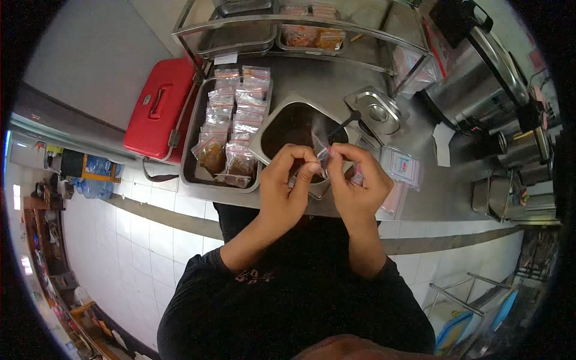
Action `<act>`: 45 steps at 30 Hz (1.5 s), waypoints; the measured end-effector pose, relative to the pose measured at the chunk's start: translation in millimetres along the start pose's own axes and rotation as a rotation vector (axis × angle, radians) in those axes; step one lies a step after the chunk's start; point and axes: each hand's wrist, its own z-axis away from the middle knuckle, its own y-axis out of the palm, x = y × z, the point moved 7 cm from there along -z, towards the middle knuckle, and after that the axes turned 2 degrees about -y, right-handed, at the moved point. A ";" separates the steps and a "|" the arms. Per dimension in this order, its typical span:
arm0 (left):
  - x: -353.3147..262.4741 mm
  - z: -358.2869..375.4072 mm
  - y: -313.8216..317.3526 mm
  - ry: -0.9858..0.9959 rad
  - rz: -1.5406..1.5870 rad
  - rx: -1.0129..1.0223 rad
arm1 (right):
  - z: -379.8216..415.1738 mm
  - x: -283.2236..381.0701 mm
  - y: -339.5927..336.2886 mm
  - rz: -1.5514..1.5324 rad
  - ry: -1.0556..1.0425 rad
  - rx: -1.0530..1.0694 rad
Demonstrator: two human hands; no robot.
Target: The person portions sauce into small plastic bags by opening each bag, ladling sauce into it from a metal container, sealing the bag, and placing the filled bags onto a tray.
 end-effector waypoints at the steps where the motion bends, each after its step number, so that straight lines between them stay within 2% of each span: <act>1: -1.1 -2.2 -1.7 0.002 -0.041 -0.020 | -1.1 -5.0 0.4 -0.073 0.043 -0.002; 3: -3.8 -4.3 -11.4 -0.008 -0.191 -0.012 | -4.3 -9.0 -2.4 -0.147 0.090 -0.002; 4: -6.7 -7.2 -18.4 -0.011 -0.191 -0.012 | -8.5 -0.7 -1.3 -0.102 0.017 0.146; 5: -21.8 -13.2 -18.7 0.185 -0.297 0.046 | -10.5 5.4 2.6 -0.058 -0.057 0.294; 6: -37.6 -14.0 -13.3 0.380 -0.401 0.106 | -11.4 5.1 -1.5 -0.057 -0.054 0.295; 7: -46.2 -21.2 -16.1 0.281 -0.324 0.040 | -10.2 4.4 1.5 -0.130 -0.027 0.388; 8: -42.9 -25.5 -19.1 0.281 -0.324 0.044 | -8.3 5.0 5.6 -0.203 -0.001 0.479; 9: -34.2 -31.8 -19.2 0.280 -0.417 0.150 | -9.1 5.1 6.3 -0.203 0.001 0.476; 11: -24.4 -35.5 -22.9 0.247 -0.628 0.343 | -4.9 12.9 11.7 -0.392 0.010 0.592; 12: -23.0 -36.9 -26.7 0.248 -0.627 0.344 | -6.5 17.5 8.4 -0.391 0.010 0.591; 14: -23.0 -43.0 -46.8 0.233 -0.679 0.110 | -4.0 27.2 5.5 -0.280 0.043 0.679; 16: -26.6 -41.4 -45.3 0.236 -0.712 0.136 | -1.7 24.4 5.1 -0.247 0.047 0.666; 18: -33.3 -39.2 -40.3 0.255 -0.758 0.130 | 2.1 20.5 8.4 -0.229 -0.082 0.654; 19: -39.8 -39.2 -37.7 0.257 -0.755 0.131 | 0.4 21.0 8.4 -0.225 -0.082 0.653; 22: -54.4 -33.2 -33.0 0.318 -0.613 0.189 | -2.2 29.8 9.8 -0.045 -0.140 0.654; 24: -46.6 -27.0 -32.6 0.335 -0.819 0.300 | 3.9 33.2 19.8 0.007 -0.105 0.779; 26: -44.1 -24.0 -40.8 0.323 -0.853 0.273 | 7.8 31.2 26.5 0.013 -0.080 0.816; 28: -36.5 -21.5 -50.6 0.274 -0.860 0.269 | -0.4 22.5 24.5 -0.269 -0.150 0.652; 29: -34.9 -19.2 -54.2 0.270 -0.861 0.273 | -11.3 3.2 18.0 -0.296 -0.066 0.497; 30: -34.5 -17.8 -62.8 0.233 -0.771 0.205 | -24.7 -12.3 4.5 -0.099 -0.161 0.260; 31: -33.3 -16.7 -71.8 0.199 -0.680 0.136 | -33.1 -36.4 -6.7 0.052 0.058 0.078; 32: -27.6 -11.7 -76.1 0.198 -0.680 0.135 | -38.7 -56.0 -8.6 0.197 0.084 0.045; 33: -11.3 -7.5 -92.3 0.032 -0.403 0.026 | -41.4 -76.4 -10.6 0.342 0.108 0.010; 34: 6.1 -2.5 -105.2 -0.130 -0.124 -0.080 | -41.8 -89.5 -9.3 0.341 0.106 0.009; 36: 16.6 3.5 -110.5 -0.198 -0.036 -0.089 | -27.8 -131.6 10.7 0.063 0.545 0.265; 38: 34.6 12.4 -123.3 -0.375 0.075 -0.241 | -27.5 -127.1 15.8 -0.057 0.508 0.280; 39: 44.9 14.9 -127.2 -0.382 0.075 -0.243 | -27.5 -119.9 18.9 -0.176 0.472 0.297; 41: 55.2 13.6 -136.3 -0.211 0.223 -0.266 | -25.1 -107.1 19.1 -0.222 0.540 0.373; 43: 54.0 5.7 -125.6 -0.170 0.303 -0.232 | -21.8 -90.7 19.0 -0.269 0.605 0.447; 45: 50.6 1.9 -116.4 -0.126 0.380 -0.190 | -24.5 -62.8 18.2 -0.262 0.392 0.510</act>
